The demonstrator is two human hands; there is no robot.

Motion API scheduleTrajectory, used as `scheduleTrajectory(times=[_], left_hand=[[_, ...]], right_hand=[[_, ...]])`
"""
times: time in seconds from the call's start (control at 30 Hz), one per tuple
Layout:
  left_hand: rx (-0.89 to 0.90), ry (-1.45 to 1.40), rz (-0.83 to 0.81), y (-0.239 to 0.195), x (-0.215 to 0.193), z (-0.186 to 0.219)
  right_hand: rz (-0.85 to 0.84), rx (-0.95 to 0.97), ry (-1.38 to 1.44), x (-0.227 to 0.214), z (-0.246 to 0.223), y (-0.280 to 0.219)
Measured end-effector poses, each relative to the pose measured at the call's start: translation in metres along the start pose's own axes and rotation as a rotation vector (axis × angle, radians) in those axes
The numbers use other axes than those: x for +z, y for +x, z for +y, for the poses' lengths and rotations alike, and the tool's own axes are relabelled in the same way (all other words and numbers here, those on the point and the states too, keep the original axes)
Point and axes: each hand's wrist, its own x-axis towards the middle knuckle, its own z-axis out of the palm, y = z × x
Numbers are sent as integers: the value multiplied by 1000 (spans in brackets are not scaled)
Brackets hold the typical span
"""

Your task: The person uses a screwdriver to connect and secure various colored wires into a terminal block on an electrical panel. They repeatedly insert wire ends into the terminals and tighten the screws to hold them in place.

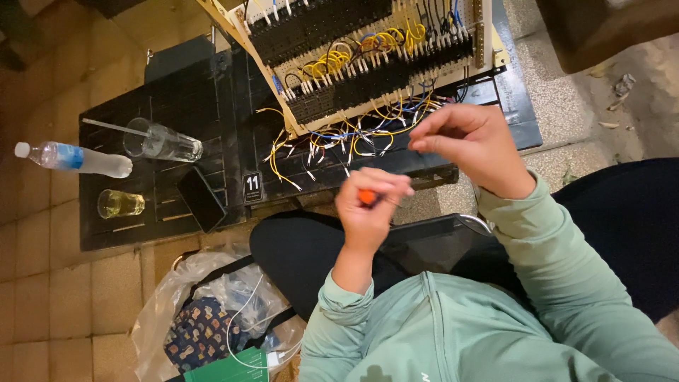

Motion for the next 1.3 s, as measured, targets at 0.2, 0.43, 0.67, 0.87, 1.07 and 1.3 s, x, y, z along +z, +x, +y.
scheduleTrajectory(times=[0.2,0.43,0.67,0.87,1.07,1.3], left_hand=[[-20,247,-225,7,-3,9],[-98,109,-91,9,-28,2],[-248,-232,-22,-6,-29,-15],[-272,-531,-46,-12,-30,-33],[-304,-510,38,-15,-33,-41],[-357,-193,346,-10,-27,-51]], right_hand=[[30,1,48,9,-7,-5],[-132,70,297,3,12,-4],[-228,184,137,2,-2,-3],[-101,283,374,0,16,-4],[-201,333,395,0,17,-3],[-127,205,131,9,14,-3]])
